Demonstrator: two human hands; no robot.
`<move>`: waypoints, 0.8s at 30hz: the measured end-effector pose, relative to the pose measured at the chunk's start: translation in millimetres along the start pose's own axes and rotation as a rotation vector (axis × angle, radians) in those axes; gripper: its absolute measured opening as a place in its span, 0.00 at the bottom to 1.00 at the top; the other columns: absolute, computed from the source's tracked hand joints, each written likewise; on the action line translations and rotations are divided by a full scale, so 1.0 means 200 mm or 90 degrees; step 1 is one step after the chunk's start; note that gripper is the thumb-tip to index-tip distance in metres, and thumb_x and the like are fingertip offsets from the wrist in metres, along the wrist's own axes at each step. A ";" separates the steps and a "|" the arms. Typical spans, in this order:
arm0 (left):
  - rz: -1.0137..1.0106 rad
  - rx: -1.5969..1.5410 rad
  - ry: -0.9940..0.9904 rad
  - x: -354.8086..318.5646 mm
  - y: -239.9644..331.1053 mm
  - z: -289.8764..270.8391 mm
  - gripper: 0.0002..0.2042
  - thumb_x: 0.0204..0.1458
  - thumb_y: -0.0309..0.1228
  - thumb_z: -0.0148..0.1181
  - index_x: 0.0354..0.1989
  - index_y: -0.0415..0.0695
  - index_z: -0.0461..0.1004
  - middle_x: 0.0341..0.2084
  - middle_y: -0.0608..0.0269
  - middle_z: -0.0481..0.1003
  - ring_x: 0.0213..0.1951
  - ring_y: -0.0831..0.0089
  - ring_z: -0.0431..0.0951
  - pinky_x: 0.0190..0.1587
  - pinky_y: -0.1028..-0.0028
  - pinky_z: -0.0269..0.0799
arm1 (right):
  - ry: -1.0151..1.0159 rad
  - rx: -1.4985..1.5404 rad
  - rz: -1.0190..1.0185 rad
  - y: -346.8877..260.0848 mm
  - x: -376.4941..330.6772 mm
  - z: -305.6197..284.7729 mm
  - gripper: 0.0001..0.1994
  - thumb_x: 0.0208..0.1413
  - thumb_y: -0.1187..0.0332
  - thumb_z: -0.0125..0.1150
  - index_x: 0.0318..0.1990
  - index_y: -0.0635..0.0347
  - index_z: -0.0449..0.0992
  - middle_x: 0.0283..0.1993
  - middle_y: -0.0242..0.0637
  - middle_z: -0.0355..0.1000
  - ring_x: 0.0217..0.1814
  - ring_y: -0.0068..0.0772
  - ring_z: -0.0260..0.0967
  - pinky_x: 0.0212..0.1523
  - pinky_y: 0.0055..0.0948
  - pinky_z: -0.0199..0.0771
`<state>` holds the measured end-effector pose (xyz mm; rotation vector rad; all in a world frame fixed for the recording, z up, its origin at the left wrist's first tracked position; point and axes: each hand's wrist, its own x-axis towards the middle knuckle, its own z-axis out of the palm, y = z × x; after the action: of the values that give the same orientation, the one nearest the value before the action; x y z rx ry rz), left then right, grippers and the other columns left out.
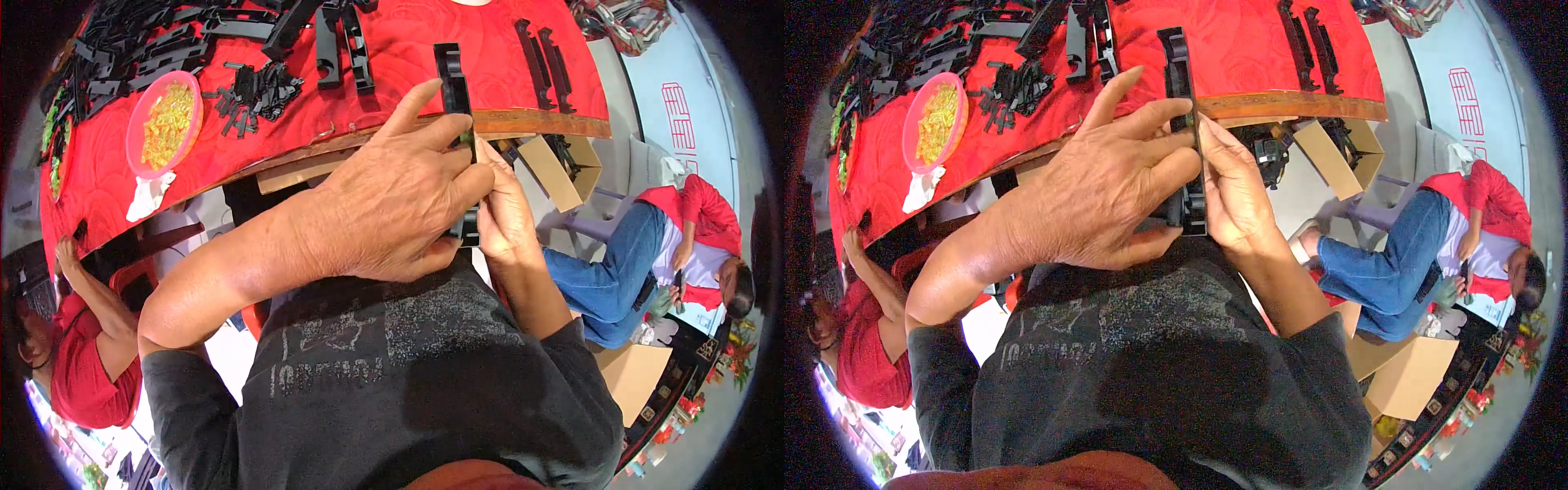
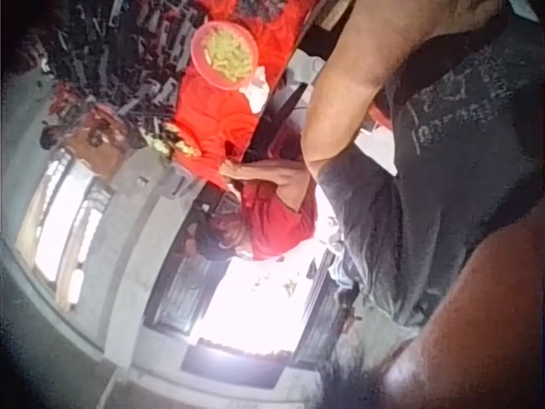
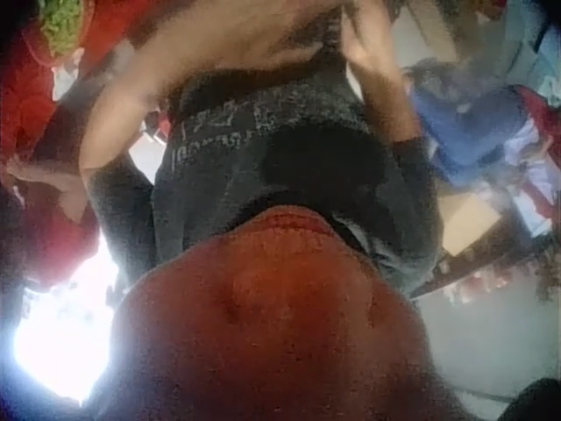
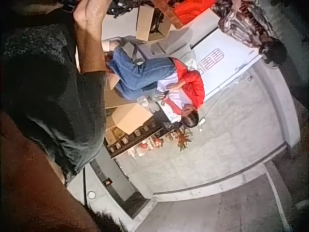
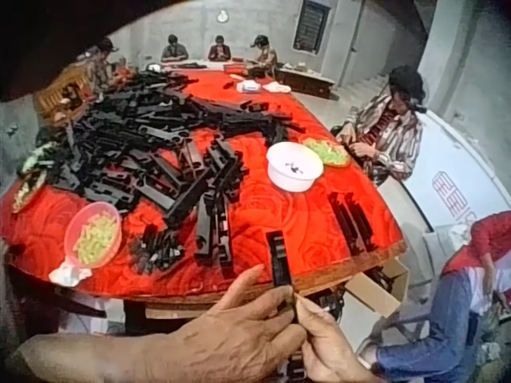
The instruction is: The person assembles black plastic components by hand at a workspace.
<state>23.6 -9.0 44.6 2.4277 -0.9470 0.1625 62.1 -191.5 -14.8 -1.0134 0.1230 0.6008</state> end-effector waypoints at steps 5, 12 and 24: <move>-0.020 0.057 -0.007 -0.01 -0.02 0.00 0.24 0.36 0.37 0.70 0.42 0.43 0.68 0.43 0.57 0.74 0.60 0.52 0.67 0.69 0.40 0.44 | 0.013 -0.016 0.006 -0.02 -0.01 0.07 0.19 0.68 0.67 0.52 0.61 0.67 0.69 0.59 0.40 0.72 0.61 0.28 0.70 0.65 0.27 0.67; -0.012 0.155 0.053 -0.02 -0.04 -0.04 0.20 0.36 0.37 0.68 0.36 0.41 0.70 0.30 0.58 0.76 0.50 0.57 0.72 0.68 0.47 0.50 | 0.036 -0.023 0.018 -0.01 0.02 0.10 0.17 0.68 0.68 0.51 0.60 0.68 0.70 0.59 0.39 0.72 0.62 0.27 0.69 0.66 0.27 0.66; -0.113 0.014 0.179 -0.02 -0.12 -0.10 0.27 0.41 0.35 0.72 0.49 0.41 0.70 0.48 0.52 0.73 0.56 0.52 0.70 0.64 0.51 0.56 | -0.048 0.064 0.032 0.01 0.08 -0.02 0.16 0.65 0.63 0.57 0.56 0.59 0.74 0.50 0.37 0.77 0.52 0.30 0.75 0.55 0.31 0.77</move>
<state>37.2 18.9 50.2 2.4125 -0.6060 0.4397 73.9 -187.7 -24.8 -0.8916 0.1119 0.6713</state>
